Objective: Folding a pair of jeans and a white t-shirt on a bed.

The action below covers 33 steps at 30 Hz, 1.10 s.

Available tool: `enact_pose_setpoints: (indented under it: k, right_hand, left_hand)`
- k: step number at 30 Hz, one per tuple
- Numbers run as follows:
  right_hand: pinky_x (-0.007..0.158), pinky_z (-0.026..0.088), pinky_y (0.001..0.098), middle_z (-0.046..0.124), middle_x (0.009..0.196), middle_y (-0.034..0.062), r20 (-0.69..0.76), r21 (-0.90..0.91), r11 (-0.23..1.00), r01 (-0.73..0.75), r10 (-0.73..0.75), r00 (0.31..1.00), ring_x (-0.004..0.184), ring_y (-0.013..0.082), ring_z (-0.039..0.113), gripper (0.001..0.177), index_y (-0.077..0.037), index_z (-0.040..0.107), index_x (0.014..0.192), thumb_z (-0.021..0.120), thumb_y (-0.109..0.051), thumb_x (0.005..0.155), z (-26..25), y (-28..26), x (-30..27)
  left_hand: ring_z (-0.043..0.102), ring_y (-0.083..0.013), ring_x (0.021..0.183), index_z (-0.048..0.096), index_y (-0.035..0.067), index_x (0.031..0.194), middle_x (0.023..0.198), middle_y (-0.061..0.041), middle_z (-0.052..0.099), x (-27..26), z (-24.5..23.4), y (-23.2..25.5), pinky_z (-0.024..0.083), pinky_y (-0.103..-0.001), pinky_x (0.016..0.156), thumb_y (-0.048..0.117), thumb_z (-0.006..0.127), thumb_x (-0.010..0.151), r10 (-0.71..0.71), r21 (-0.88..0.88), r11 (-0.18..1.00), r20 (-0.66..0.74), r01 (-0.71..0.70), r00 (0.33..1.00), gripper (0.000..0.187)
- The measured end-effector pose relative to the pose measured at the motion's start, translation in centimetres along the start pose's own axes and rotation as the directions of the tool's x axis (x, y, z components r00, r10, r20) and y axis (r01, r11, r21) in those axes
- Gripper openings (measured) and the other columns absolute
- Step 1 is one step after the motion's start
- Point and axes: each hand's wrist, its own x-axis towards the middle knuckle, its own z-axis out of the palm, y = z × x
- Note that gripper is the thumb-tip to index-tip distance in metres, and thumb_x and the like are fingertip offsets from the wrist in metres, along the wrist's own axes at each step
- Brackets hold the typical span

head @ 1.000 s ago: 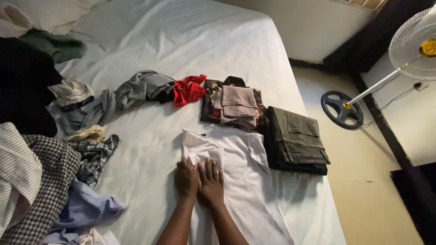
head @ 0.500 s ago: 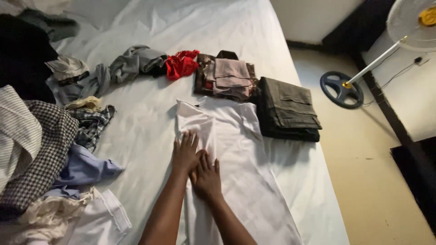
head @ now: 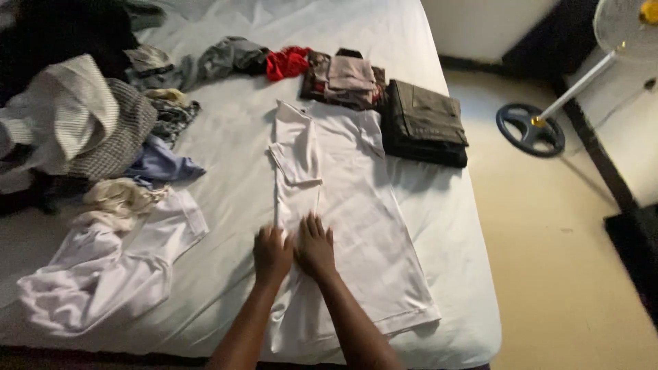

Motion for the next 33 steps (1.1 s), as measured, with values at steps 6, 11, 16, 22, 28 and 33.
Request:
enact_pose_setpoints:
  k: [6,11,16,22,28,33]
  right_hand:
    - [0.126,0.008,0.0515,0.011,0.173,0.0116,0.103,0.212,0.977,-0.012,-0.010,0.995,0.160,0.0290,0.006,0.083,-0.014,0.018,0.165,0.050,-0.058,0.102,-1.9,0.7,-4.9]
    - [0.127,0.008,0.0486,0.009,0.173,0.0074,0.270,0.230,0.970,-0.079,0.015,0.963,0.161,0.0260,0.004,0.086,-0.017,0.015,0.165,0.050,-0.058,0.099,-3.3,0.9,-3.9]
    - [0.116,0.032,0.0501,0.043,0.155,0.0137,0.086,0.407,0.908,-0.095,0.066,0.994,0.144,0.0324,0.038,0.068,-0.013,0.042,0.151,0.063,-0.048,0.096,-1.7,1.5,-3.8]
    - [0.082,0.058,0.0387,0.074,0.108,0.0140,0.217,0.679,0.602,-0.420,0.381,0.899,0.096,0.0263,0.072,0.053,-0.004,0.063,0.125,0.081,-0.037,0.087,-2.5,2.5,-4.1]
    - [0.069,0.050,0.0399,0.075,0.094,0.0167,0.343,0.893,0.129,-0.432,0.426,0.837,0.076,0.0245,0.068,0.025,0.000,0.078,0.106,0.076,-0.017,0.087,-1.6,6.3,-5.6]
    - [0.079,0.056,0.0390,0.078,0.093,0.0114,0.067,0.753,0.495,-0.433,0.597,0.800,0.085,0.0246,0.074,0.023,-0.004,0.075,0.102,0.073,-0.021,0.087,-2.7,6.2,-7.2]
  left_hand:
    - [0.060,-0.0348,0.097,0.065,0.001,0.103,0.105,-0.019,0.063,-9.5,-7.7,3.7,0.051,-0.047,0.082,0.036,0.080,0.080,-0.097,0.016,0.995,0.126,0.096,0.987,0.045]
    - [0.060,-0.0337,0.105,0.064,0.007,0.105,0.112,-0.012,0.062,-11.4,-8.4,7.1,0.050,-0.047,0.087,0.019,0.077,0.076,-0.159,0.256,0.961,0.203,0.104,0.966,0.033]
    - [0.061,-0.0349,0.103,0.061,0.002,0.103,0.109,-0.018,0.063,-12.6,-7.9,9.6,0.050,-0.048,0.087,0.021,0.074,0.080,-0.198,0.282,0.949,0.194,0.138,0.961,0.033]
    - [0.069,-0.0368,0.091,0.059,0.004,0.107,0.101,-0.018,0.069,-14.0,-4.4,12.4,0.050,-0.050,0.088,0.018,0.065,0.094,-0.194,0.105,0.981,0.420,0.165,0.887,0.019]
    - [0.068,-0.0402,0.094,0.058,0.003,0.110,0.108,-0.018,0.067,-14.4,-4.9,15.2,0.051,-0.051,0.086,0.010,0.068,0.087,-0.188,-0.105,0.958,0.467,0.265,0.864,0.026]
    - [0.059,-0.0458,0.106,0.051,0.000,0.129,0.118,-0.026,0.057,-15.6,-3.2,12.9,0.049,-0.053,0.088,0.011,0.067,0.092,0.084,-0.202,0.975,0.711,0.089,0.698,0.042]
